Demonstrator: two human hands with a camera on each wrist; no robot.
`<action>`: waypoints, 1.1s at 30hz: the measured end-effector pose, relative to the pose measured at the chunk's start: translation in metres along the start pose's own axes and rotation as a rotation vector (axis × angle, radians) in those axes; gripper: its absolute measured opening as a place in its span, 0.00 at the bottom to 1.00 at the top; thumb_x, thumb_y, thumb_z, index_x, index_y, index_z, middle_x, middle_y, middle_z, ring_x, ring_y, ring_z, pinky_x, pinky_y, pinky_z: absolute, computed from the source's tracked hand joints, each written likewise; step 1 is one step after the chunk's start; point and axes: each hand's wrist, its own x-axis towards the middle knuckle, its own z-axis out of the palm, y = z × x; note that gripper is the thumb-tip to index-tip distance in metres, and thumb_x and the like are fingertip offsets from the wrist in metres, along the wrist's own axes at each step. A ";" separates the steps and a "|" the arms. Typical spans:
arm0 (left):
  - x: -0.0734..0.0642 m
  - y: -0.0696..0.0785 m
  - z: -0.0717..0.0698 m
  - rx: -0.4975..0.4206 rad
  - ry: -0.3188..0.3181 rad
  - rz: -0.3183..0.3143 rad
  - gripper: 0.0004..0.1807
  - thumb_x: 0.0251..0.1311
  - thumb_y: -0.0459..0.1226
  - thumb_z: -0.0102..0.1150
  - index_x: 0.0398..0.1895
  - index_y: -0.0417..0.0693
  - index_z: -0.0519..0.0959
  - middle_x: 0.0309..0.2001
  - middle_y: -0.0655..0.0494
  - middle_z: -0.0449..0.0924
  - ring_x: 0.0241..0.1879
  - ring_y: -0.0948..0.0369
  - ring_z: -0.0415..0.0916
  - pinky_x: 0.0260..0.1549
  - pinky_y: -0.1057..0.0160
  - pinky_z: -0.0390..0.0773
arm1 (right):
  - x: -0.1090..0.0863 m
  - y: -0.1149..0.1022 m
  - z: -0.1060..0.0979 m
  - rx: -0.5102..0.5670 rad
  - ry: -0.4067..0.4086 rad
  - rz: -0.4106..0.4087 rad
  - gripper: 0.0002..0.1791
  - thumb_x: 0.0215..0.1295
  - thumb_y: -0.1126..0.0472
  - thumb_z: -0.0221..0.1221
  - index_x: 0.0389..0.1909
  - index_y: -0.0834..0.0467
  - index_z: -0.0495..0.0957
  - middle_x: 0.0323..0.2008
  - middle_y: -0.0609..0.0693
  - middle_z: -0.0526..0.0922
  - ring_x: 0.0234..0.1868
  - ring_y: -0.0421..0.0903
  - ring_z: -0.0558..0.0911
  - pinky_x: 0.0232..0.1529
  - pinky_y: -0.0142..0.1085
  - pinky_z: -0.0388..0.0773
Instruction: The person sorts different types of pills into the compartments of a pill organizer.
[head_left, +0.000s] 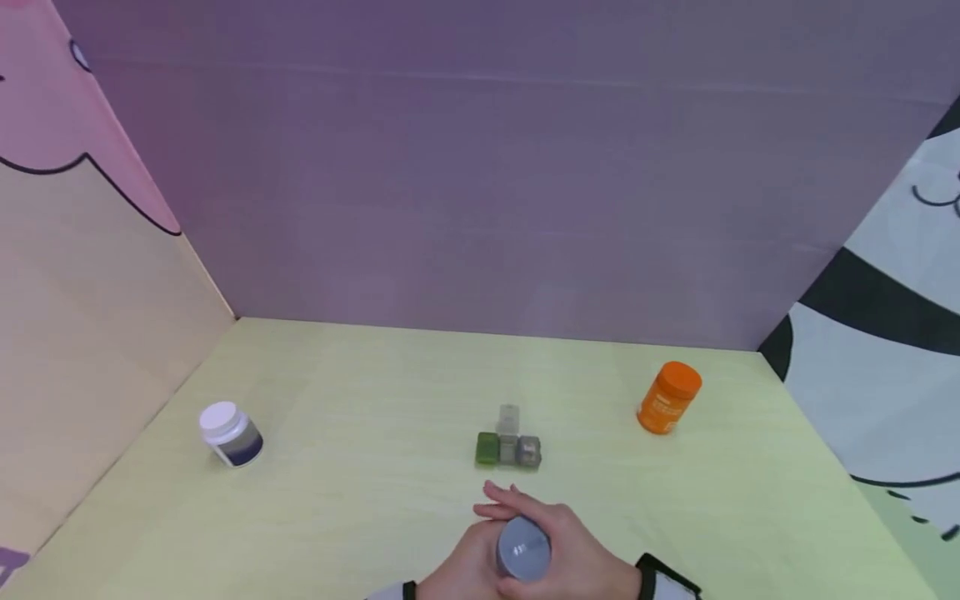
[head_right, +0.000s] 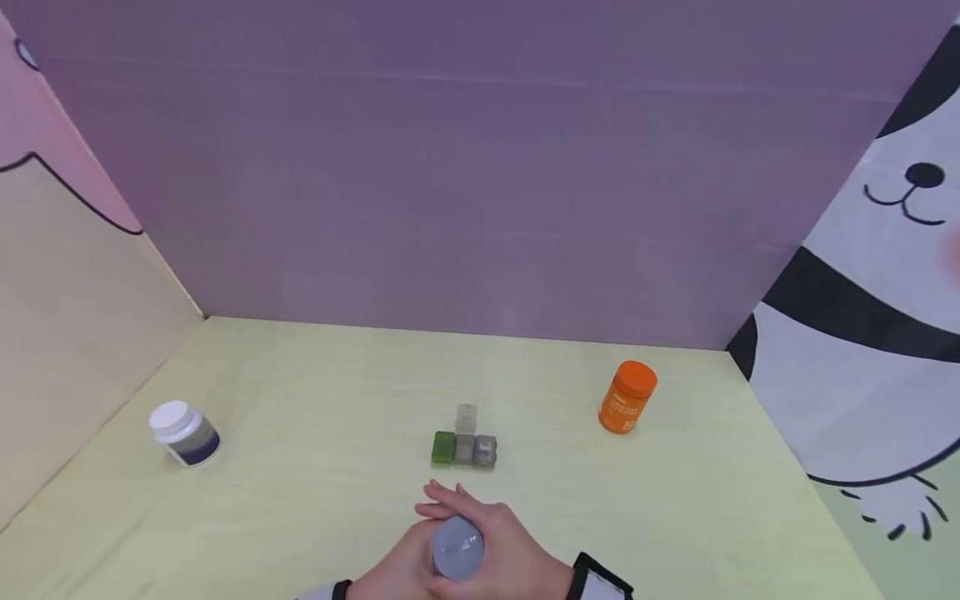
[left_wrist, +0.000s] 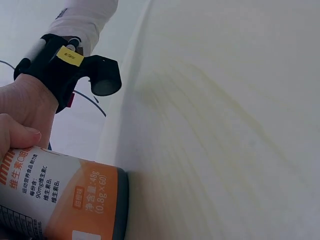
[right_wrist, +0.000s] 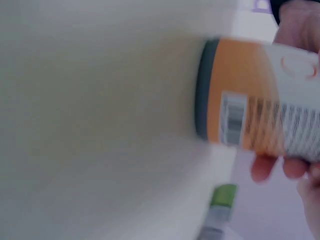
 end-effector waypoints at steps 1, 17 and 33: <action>-0.001 0.000 -0.001 -0.058 -0.006 -0.009 0.25 0.51 0.31 0.61 0.55 0.39 0.71 0.50 0.48 0.76 0.53 0.65 0.69 0.53 0.67 0.67 | -0.001 0.000 -0.001 0.026 0.002 0.026 0.39 0.53 0.64 0.64 0.66 0.56 0.59 0.58 0.54 0.72 0.62 0.48 0.67 0.62 0.32 0.57; -0.005 0.009 -0.001 -0.123 0.031 -0.137 0.24 0.47 0.34 0.66 0.51 0.43 0.73 0.40 0.62 0.78 0.40 0.67 0.74 0.43 0.66 0.72 | -0.020 -0.007 -0.014 0.105 0.132 0.206 0.36 0.42 0.64 0.71 0.57 0.57 0.69 0.55 0.55 0.74 0.57 0.44 0.72 0.55 0.32 0.64; -0.003 0.009 -0.002 -0.151 0.015 -0.136 0.30 0.41 0.29 0.66 0.53 0.47 0.73 0.44 0.59 0.78 0.44 0.67 0.72 0.46 0.66 0.70 | -0.034 -0.007 -0.030 0.193 0.099 0.255 0.26 0.52 0.64 0.64 0.55 0.60 0.73 0.53 0.52 0.76 0.55 0.41 0.73 0.56 0.49 0.66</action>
